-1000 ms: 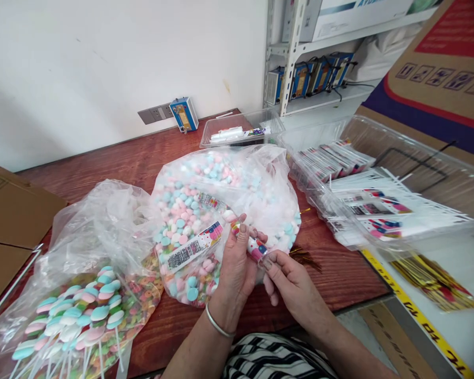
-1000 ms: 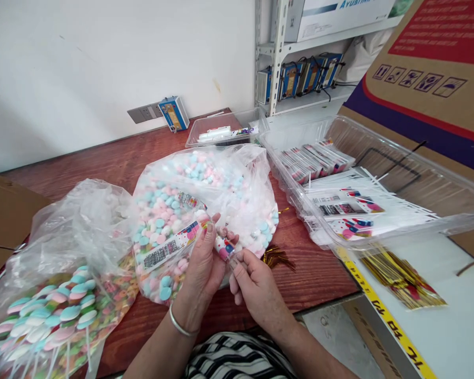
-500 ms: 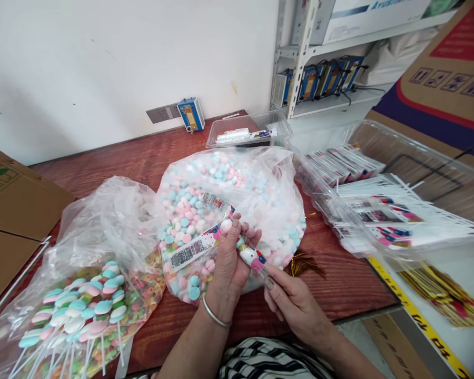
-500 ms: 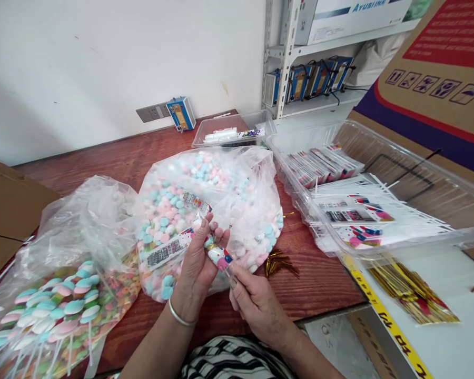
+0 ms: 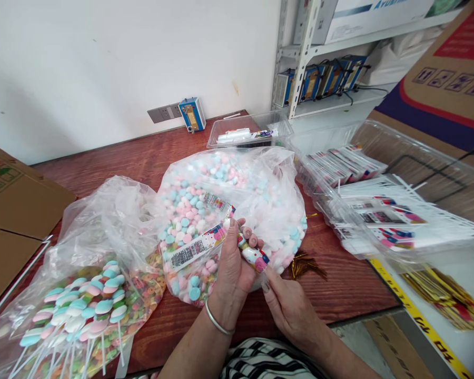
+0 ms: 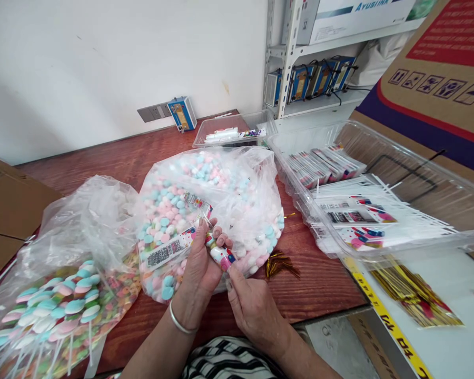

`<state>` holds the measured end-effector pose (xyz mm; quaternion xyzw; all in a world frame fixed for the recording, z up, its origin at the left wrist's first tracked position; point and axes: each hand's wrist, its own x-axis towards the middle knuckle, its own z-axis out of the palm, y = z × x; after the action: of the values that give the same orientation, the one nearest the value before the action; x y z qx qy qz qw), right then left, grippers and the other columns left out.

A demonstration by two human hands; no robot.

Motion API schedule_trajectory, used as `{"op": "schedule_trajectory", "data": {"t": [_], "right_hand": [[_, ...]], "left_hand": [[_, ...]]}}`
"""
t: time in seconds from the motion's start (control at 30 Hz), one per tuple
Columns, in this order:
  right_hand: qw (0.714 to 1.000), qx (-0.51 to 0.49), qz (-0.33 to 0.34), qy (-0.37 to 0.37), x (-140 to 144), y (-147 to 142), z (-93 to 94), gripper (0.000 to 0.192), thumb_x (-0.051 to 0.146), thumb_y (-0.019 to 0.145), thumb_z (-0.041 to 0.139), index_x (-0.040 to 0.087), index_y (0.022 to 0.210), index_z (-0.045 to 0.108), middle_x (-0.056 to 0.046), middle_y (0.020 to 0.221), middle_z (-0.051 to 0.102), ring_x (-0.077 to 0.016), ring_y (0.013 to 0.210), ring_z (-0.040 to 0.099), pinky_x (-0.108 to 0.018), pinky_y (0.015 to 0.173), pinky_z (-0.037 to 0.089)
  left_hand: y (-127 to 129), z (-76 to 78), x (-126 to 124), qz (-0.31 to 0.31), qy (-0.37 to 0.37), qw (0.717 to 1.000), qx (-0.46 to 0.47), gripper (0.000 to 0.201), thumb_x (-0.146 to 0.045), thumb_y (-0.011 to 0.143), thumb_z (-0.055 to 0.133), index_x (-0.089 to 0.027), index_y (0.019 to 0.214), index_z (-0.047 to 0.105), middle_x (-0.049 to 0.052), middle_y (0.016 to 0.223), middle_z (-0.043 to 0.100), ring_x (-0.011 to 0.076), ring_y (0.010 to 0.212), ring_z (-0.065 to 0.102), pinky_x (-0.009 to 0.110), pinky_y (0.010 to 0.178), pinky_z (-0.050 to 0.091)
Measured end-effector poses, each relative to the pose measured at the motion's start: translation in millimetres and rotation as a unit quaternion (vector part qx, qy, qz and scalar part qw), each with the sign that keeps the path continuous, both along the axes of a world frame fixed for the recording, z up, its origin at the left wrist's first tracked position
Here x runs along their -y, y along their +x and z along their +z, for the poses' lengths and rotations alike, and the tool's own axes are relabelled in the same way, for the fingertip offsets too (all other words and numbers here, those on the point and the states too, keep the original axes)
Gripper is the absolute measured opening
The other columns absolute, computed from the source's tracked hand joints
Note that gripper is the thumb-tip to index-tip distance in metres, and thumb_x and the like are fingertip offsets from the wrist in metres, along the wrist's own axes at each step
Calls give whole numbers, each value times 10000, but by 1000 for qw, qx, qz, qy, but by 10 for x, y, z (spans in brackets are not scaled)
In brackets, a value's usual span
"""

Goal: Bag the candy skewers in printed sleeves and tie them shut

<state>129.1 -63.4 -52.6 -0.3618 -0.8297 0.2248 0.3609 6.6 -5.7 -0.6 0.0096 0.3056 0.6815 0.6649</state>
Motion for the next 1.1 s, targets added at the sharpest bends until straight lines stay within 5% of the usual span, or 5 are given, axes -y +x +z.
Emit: {"op": "schedule_trajectory", "data": {"t": [0.3, 0.43, 0.73, 0.9, 1.1], "right_hand": [[986, -54, 32, -154, 11, -59, 23, 537, 187, 989, 333, 147, 1518, 250, -98, 933, 711, -190, 815, 690, -275, 714, 543], [980, -123, -34, -150, -24, -53, 6, 456, 220, 997, 344, 150, 1447, 363, -29, 749, 658, -159, 626, 639, -245, 622, 526], [954, -165, -111, -226, -13, -47, 117, 295, 333, 1001, 374, 214, 787, 539, 36, 512, 528, -140, 471, 536, -233, 494, 452], [955, -193, -156, -160, -44, -83, 137, 269, 346, 977, 407, 192, 992, 628, -82, 861, 697, -222, 898, 668, -305, 794, 537], [960, -165, -141, -177, -39, -39, 143, 291, 331, 996, 388, 200, 900, 629, -24, 706, 655, -158, 605, 611, -236, 590, 513]], "left_hand": [[96, 72, 142, -33, 46, 996, -65, 278, -408, 854, 650, -170, 985, 594, -35, 707, 552, 64, 548, 539, 219, 592, 500], [115, 10, 257, -129, 71, 983, -110, 336, -344, 842, 677, -175, 1117, 586, 25, 865, 645, 140, 778, 648, 255, 717, 517], [132, -110, 286, -136, 61, 983, -110, 353, -202, 800, 712, -184, 1138, 610, 30, 828, 700, 152, 818, 668, 288, 809, 500], [274, -159, 403, -138, 69, 981, -113, 191, -251, 838, 672, -166, 1009, 681, 71, 906, 729, 177, 917, 668, 313, 910, 472], [232, -71, 402, -120, 58, 985, -105, 319, -350, 788, 727, -158, 1041, 707, 98, 1004, 730, 211, 993, 654, 339, 953, 463]]}}
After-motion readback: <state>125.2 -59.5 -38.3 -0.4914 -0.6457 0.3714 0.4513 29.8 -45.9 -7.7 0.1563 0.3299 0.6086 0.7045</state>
